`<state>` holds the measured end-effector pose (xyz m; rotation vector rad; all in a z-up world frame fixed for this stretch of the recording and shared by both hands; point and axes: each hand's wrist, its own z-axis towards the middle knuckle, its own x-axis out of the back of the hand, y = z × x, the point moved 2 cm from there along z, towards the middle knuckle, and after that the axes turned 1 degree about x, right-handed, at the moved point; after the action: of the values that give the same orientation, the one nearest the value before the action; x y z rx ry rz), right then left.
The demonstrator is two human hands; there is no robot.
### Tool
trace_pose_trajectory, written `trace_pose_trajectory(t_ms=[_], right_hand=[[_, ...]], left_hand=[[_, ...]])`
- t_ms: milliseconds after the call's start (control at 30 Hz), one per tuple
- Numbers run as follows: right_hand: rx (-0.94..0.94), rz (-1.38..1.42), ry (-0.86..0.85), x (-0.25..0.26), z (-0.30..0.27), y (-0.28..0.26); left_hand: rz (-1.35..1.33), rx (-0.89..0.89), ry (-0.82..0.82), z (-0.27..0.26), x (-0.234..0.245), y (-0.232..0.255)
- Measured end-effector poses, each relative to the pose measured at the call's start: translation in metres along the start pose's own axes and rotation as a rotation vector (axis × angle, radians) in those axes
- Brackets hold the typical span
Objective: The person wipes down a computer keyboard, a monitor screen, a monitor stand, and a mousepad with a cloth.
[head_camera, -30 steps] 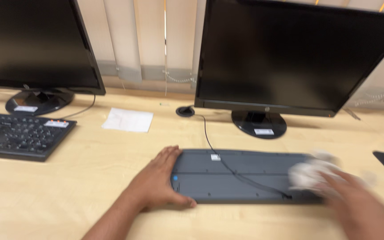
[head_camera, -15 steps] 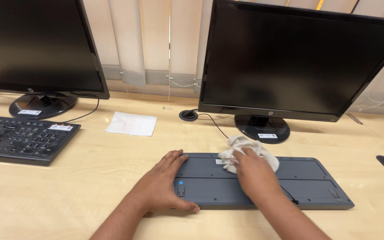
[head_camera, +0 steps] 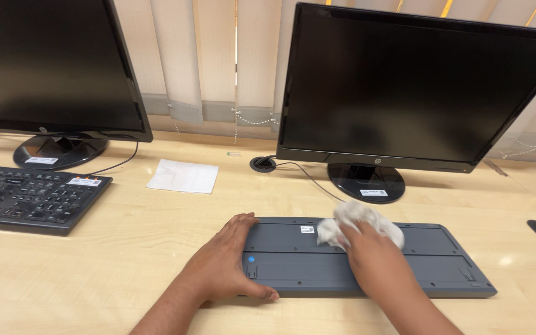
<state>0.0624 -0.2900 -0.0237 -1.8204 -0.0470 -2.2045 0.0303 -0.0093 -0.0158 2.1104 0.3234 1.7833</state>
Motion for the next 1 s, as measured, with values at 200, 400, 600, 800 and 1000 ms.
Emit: trace_pose_trajectory(t_ms=[200,400,600,800,1000], right_hand=[[0.193,-0.003,-0.010,-0.001,-0.050,0.001],[0.113,0.212,-0.033,-0.010,0.021,-0.019],[0.239,0.187,-0.026,0.003,0.017,-0.027],[0.228,-0.003,0.112,0.015,-0.043,0.010],[0.210,0.241,-0.007,-0.004,-0.009,-0.037]], left_hand=[[-0.097,-0.192,0.146,-0.001,0.002,-0.010],[-0.113,-0.201,0.189,0.000,-0.012,-0.014],[-0.031,-0.135,0.203,0.001,-0.014,-0.007],[0.002,-0.063,0.174,0.003,-0.014,-0.007],[-0.035,-0.138,0.207,0.005,-0.014,-0.012]])
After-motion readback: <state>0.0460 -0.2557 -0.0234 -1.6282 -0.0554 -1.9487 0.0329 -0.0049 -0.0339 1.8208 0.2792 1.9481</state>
